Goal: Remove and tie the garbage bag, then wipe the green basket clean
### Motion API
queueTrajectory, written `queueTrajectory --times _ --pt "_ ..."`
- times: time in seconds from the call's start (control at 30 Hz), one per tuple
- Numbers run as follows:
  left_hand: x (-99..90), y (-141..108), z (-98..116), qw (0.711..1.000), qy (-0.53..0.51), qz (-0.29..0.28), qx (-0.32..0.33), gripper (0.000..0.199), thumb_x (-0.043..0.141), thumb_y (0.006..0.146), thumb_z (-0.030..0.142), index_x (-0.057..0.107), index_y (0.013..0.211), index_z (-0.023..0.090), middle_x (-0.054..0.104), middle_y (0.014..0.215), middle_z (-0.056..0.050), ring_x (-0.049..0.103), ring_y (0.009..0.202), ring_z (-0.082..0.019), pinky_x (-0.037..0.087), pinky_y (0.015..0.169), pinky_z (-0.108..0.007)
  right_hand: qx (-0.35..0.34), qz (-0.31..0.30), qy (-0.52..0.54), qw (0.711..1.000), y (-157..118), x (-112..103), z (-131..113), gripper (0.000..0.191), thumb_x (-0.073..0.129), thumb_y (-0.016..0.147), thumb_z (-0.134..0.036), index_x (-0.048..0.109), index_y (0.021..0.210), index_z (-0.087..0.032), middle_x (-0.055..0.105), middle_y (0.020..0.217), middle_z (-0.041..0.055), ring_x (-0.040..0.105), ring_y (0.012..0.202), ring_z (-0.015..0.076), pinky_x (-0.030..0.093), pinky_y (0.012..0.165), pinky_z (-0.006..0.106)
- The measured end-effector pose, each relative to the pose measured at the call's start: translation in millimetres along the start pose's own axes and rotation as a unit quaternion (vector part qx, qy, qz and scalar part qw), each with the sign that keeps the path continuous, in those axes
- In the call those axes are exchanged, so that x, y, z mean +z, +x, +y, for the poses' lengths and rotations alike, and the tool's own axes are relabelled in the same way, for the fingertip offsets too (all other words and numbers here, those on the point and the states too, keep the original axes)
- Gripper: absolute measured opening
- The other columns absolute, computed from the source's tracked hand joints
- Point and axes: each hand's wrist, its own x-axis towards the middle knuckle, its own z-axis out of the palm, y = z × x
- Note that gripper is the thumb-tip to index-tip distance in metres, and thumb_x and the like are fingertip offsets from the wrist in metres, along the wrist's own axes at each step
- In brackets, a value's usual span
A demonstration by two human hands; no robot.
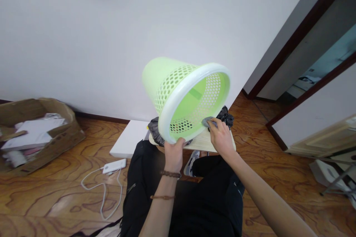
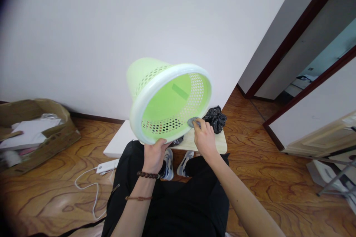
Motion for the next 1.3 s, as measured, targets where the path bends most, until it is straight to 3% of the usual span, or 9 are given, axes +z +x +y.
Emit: queueTrajectory --times 0.1,0.3,0.57,0.67,0.83,0.9,1.13,1.3 --pt "0.5 -0.1 -2.2 1.000 -0.007 -0.002 -0.008 0.056 0.060 0.061 0.005 0.053 0.114 0.019 0.062 0.113 -0.007 0.057 0.105 -0.024 0.048 0.088 -0.042 0.002 -0.004 0.009 1.000 -4.3 0.0 -3.0 0.038 0.038 0.086 -0.012 0.054 0.120 -0.019 0.048 0.120 0.0105 0.046 0.099 0.0236 0.040 0.088 0.041" --pt "-1.0 0.9 0.2 0.999 -0.003 -0.038 -0.005 0.050 0.061 0.063 0.008 0.055 0.112 0.016 0.064 0.108 -0.008 0.060 0.099 -0.024 0.049 0.087 -0.042 -0.066 -0.061 0.126 0.988 -25.2 7.1 -41.8 0.038 0.038 0.088 -0.015 0.050 0.123 -0.022 0.048 0.117 0.0088 0.047 0.103 0.0205 0.043 0.088 0.036" --pt "-2.1 1.6 2.6 1.000 0.004 -0.009 0.008 0.054 0.060 0.061 0.006 0.055 0.113 0.018 0.063 0.110 -0.007 0.058 0.102 -0.024 0.049 0.086 -0.040 -0.005 -0.011 0.001 1.000 4.4 -2.0 1.1 0.038 0.039 0.086 -0.012 0.055 0.119 -0.020 0.049 0.117 0.0109 0.048 0.098 0.0242 0.042 0.085 0.042" --pt "-3.1 2.9 -0.2 1.000 0.008 -0.016 0.003 0.052 0.061 0.061 0.007 0.055 0.112 0.017 0.064 0.109 -0.007 0.059 0.100 -0.023 0.050 0.085 -0.040 -0.014 -0.012 0.052 0.998 -3.6 2.3 -12.4 0.037 0.038 0.086 -0.013 0.054 0.119 -0.019 0.048 0.115 0.0112 0.048 0.101 0.0231 0.042 0.088 0.041" --pt "-3.9 6.8 0.3 0.999 0.002 -0.033 -0.001 0.053 0.061 0.061 0.008 0.055 0.112 0.016 0.065 0.104 -0.008 0.062 0.094 -0.024 0.051 0.083 -0.040 -0.053 -0.064 0.150 0.985 -24.2 8.5 -50.3 0.039 0.038 0.088 -0.018 0.048 0.126 -0.023 0.046 0.116 0.0092 0.048 0.103 0.0203 0.046 0.088 0.036" --pt "-3.3 7.4 1.8 1.000 -0.002 -0.024 -0.003 0.055 0.061 0.061 0.008 0.054 0.115 0.017 0.065 0.106 -0.008 0.062 0.095 -0.024 0.051 0.082 -0.042 -0.056 -0.068 0.138 0.987 -22.4 6.4 -47.9 0.039 0.038 0.088 -0.017 0.048 0.125 -0.023 0.047 0.117 0.0088 0.048 0.103 0.0201 0.045 0.088 0.036" --pt "7.8 -1.7 6.0 1.000 0.007 -0.007 0.001 0.058 0.059 0.061 0.007 0.051 0.117 0.022 0.062 0.112 -0.007 0.059 0.102 -0.025 0.051 0.082 -0.044 -0.006 -0.003 0.013 1.000 -2.9 2.5 -3.2 0.039 0.039 0.085 -0.012 0.054 0.120 -0.021 0.049 0.117 0.0112 0.049 0.099 0.0235 0.043 0.088 0.042" --pt "4.8 1.7 0.9 0.999 0.010 -0.032 -0.004 0.051 0.061 0.060 0.008 0.054 0.110 0.018 0.064 0.108 -0.009 0.061 0.098 -0.025 0.052 0.081 -0.041 -0.028 -0.025 0.096 0.995 -20.7 9.0 -32.6 0.040 0.038 0.087 -0.015 0.050 0.124 -0.022 0.048 0.115 0.0107 0.049 0.101 0.0218 0.046 0.087 0.039"
